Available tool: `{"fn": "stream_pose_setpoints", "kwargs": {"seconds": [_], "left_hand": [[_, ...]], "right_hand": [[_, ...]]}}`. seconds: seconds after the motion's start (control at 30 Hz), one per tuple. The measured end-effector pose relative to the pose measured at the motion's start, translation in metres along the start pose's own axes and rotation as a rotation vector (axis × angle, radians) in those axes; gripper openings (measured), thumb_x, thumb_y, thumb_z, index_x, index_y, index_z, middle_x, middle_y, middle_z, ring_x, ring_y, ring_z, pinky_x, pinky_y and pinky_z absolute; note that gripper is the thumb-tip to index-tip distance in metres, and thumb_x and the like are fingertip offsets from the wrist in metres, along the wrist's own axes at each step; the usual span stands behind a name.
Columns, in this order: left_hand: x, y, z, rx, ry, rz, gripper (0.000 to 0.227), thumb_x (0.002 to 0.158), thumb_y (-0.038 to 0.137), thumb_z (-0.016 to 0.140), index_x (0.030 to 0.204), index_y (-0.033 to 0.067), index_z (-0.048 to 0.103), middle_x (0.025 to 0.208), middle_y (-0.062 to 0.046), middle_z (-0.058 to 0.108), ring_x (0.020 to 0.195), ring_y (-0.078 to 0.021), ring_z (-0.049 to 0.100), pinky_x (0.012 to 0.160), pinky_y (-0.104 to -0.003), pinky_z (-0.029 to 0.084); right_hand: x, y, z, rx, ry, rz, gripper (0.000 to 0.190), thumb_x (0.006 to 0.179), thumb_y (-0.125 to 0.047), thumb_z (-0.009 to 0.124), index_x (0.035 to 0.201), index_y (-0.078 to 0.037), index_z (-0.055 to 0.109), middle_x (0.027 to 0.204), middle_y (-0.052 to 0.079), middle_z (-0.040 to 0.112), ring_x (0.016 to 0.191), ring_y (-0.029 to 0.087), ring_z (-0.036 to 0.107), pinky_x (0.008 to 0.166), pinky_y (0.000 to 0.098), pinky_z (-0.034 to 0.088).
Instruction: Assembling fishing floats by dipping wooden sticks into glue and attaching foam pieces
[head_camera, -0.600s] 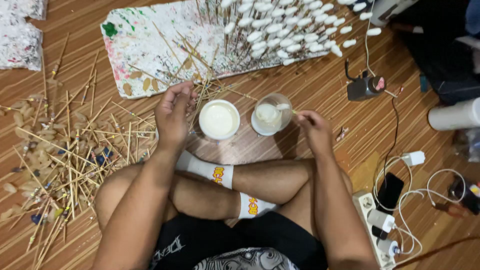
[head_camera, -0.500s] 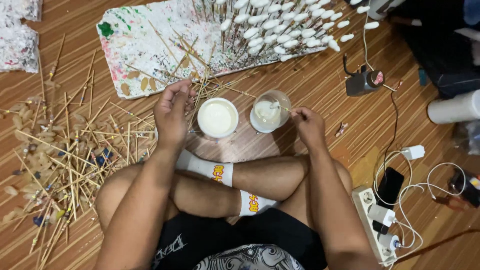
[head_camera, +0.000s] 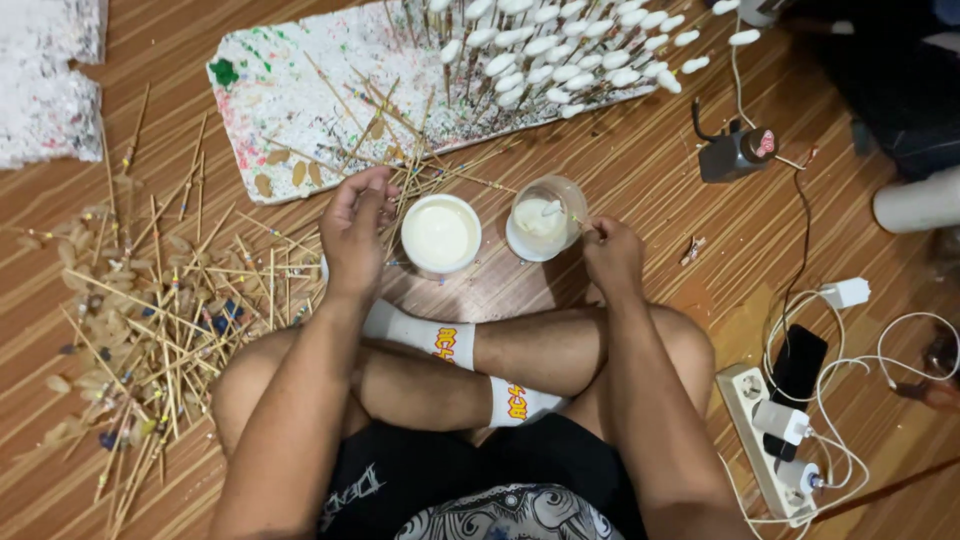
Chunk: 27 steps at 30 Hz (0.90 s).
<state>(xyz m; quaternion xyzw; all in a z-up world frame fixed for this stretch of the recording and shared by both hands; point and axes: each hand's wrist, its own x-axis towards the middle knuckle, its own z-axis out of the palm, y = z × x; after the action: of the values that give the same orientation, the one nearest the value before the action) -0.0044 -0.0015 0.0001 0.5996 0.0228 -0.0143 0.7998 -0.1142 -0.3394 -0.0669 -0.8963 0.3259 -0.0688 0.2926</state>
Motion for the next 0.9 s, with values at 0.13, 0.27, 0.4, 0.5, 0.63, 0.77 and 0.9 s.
{"fn": "stream_pose_setpoints", "kwargs": {"seconds": [0.13,0.27,0.4,0.5,0.63,0.77,0.9], "left_hand": [[-0.002,0.009,0.001,0.0,0.014,-0.027,0.022,0.104,0.016,0.057,0.121,0.0083,0.068,0.092,-0.005,0.07,0.077,-0.0049,0.059,0.066,-0.015,0.046],[0.0,0.007,0.0,0.011,0.014,-0.031,0.022,0.104,0.018,0.058,0.121,0.0086,0.069,0.092,-0.005,0.07,0.078,-0.0052,0.06,0.067,-0.015,0.047],[-0.001,0.007,0.003,0.017,0.019,-0.046,0.021,0.104,0.017,0.057,0.12,0.0085,0.068,0.092,-0.004,0.07,0.079,-0.0048,0.059,0.067,-0.014,0.046],[-0.001,0.002,0.0,0.037,0.014,-0.035,0.021,0.104,0.017,0.058,0.121,0.0081,0.069,0.093,-0.005,0.07,0.08,-0.0059,0.059,0.068,-0.015,0.046],[-0.005,0.013,-0.001,0.021,0.004,-0.027,0.022,0.105,0.017,0.058,0.122,0.0086,0.068,0.093,-0.004,0.07,0.079,-0.0054,0.059,0.067,-0.014,0.046],[-0.003,0.01,-0.003,0.022,-0.005,-0.017,0.022,0.105,0.019,0.058,0.122,0.0092,0.068,0.093,-0.005,0.07,0.08,-0.0059,0.059,0.067,-0.015,0.047],[-0.005,0.009,-0.001,0.038,-0.007,-0.013,0.021,0.105,0.018,0.059,0.121,0.0084,0.069,0.093,-0.006,0.069,0.08,-0.0072,0.059,0.067,-0.016,0.047]], "right_hand": [[-0.009,-0.024,-0.012,0.109,0.076,0.024,0.015,0.091,-0.029,0.07,0.102,-0.026,0.08,0.086,0.006,0.075,0.086,0.026,0.072,0.079,0.0399,0.054],[-0.023,-0.047,-0.024,0.304,0.193,-0.138,0.014,0.096,-0.018,0.069,0.104,-0.019,0.08,0.089,0.012,0.073,0.089,0.029,0.071,0.081,0.0391,0.054],[0.003,0.021,0.013,0.006,0.001,-0.025,0.017,0.091,-0.026,0.067,0.1,-0.022,0.08,0.09,0.014,0.074,0.095,0.039,0.071,0.086,0.0477,0.055],[-0.001,-0.002,0.0,0.055,0.008,0.071,0.019,0.089,-0.032,0.068,0.102,-0.029,0.08,0.093,0.005,0.076,0.097,0.03,0.073,0.085,0.0418,0.056],[-0.022,-0.035,-0.015,0.212,0.138,-0.097,0.017,0.092,-0.025,0.068,0.103,-0.023,0.08,0.09,0.012,0.073,0.09,0.033,0.071,0.081,0.0441,0.053],[-0.015,-0.017,-0.007,0.135,0.168,-0.156,0.014,0.093,-0.02,0.069,0.101,-0.019,0.08,0.089,0.012,0.073,0.09,0.034,0.07,0.08,0.0425,0.054],[-0.009,-0.014,-0.007,0.02,0.115,-0.116,0.016,0.092,-0.024,0.069,0.102,-0.017,0.079,0.092,0.015,0.074,0.093,0.04,0.071,0.081,0.051,0.054]]}}
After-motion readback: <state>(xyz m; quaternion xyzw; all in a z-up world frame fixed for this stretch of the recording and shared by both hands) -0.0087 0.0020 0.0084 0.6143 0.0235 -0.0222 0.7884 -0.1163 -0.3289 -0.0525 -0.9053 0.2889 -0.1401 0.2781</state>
